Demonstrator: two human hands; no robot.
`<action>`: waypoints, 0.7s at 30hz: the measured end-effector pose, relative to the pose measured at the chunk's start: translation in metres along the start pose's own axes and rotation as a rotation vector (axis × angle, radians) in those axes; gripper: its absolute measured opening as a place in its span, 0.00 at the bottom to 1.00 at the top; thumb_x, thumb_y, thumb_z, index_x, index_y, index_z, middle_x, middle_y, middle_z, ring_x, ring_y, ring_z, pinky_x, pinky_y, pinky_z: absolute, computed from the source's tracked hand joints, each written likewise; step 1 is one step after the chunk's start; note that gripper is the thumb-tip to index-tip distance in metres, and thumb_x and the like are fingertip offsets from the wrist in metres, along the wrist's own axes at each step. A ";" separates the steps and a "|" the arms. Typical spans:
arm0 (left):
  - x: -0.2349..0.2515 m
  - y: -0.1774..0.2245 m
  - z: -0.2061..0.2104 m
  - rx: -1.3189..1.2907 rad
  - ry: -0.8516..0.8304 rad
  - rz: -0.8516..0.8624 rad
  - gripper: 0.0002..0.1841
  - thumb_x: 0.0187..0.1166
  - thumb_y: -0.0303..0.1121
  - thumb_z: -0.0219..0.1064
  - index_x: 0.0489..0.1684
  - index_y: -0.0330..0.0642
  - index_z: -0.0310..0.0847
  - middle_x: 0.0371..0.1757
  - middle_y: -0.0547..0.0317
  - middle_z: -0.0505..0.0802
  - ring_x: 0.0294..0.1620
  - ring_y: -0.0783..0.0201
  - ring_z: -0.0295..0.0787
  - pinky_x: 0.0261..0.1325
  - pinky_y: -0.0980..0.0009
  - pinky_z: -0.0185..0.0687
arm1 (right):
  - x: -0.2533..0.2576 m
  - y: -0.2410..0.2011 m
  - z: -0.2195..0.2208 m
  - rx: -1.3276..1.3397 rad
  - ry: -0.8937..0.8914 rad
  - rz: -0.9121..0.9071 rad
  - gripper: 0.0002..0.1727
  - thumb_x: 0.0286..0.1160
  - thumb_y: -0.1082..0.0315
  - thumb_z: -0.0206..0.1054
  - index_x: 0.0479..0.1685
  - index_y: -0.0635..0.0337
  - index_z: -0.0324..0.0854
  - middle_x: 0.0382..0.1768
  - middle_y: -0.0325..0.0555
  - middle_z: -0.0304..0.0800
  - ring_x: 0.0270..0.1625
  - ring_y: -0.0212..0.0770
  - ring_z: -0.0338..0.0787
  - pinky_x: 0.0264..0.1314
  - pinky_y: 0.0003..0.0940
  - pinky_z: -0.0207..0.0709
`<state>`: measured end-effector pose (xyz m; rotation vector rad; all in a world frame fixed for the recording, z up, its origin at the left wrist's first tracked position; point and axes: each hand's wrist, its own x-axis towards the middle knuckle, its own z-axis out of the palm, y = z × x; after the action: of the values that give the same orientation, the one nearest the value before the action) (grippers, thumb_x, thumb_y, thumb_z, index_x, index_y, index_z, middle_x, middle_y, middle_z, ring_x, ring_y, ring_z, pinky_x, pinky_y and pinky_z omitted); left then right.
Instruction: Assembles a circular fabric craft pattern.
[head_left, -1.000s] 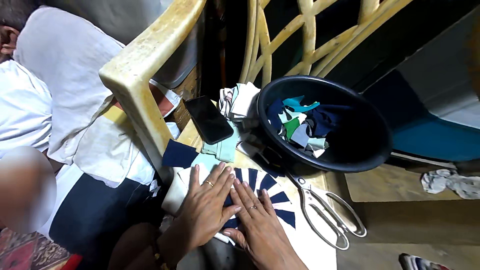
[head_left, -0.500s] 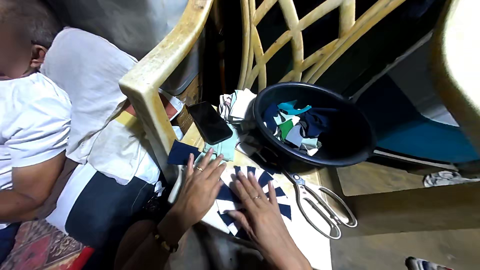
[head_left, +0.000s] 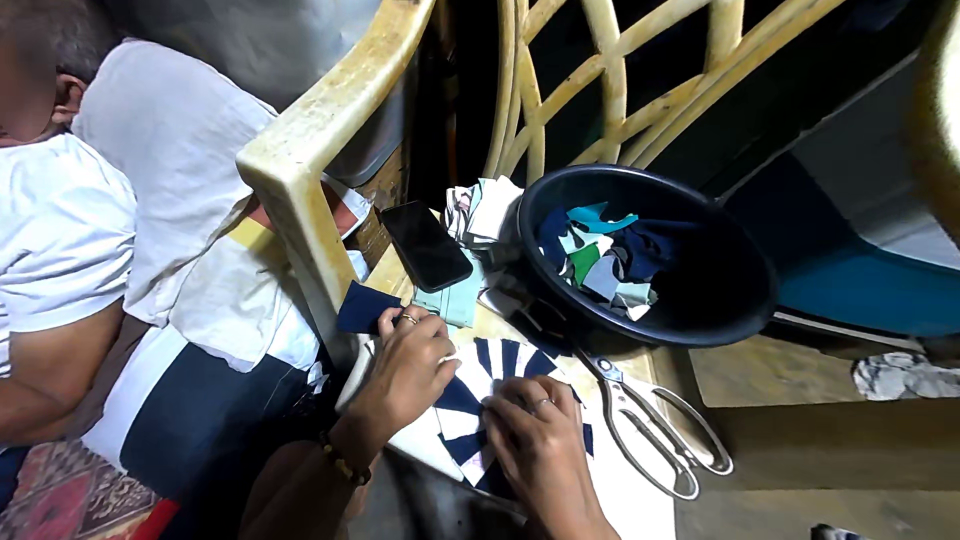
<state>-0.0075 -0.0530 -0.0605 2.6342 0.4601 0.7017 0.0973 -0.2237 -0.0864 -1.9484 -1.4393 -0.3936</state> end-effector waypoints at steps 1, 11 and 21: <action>0.001 0.002 0.000 0.001 -0.002 -0.023 0.05 0.70 0.35 0.76 0.32 0.44 0.95 0.43 0.55 0.93 0.64 0.46 0.84 0.73 0.34 0.59 | 0.000 0.000 0.000 0.004 0.002 -0.003 0.12 0.65 0.61 0.66 0.28 0.51 0.96 0.41 0.43 0.94 0.52 0.53 0.87 0.55 0.45 0.77; 0.012 0.017 -0.004 0.014 -0.193 -0.223 0.09 0.76 0.31 0.64 0.30 0.38 0.89 0.50 0.50 0.89 0.68 0.47 0.78 0.75 0.40 0.54 | 0.002 -0.004 0.003 0.041 0.016 0.013 0.11 0.66 0.65 0.65 0.28 0.50 0.95 0.40 0.44 0.93 0.52 0.51 0.86 0.55 0.41 0.76; 0.008 0.016 -0.003 0.039 -0.138 -0.208 0.09 0.74 0.33 0.65 0.27 0.40 0.87 0.46 0.52 0.89 0.65 0.49 0.79 0.71 0.42 0.57 | 0.003 -0.004 0.002 0.036 0.021 0.024 0.10 0.69 0.65 0.65 0.29 0.49 0.93 0.42 0.43 0.91 0.55 0.51 0.85 0.59 0.40 0.75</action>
<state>0.0011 -0.0627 -0.0480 2.5992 0.7001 0.4472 0.0940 -0.2200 -0.0847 -1.9255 -1.3986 -0.3734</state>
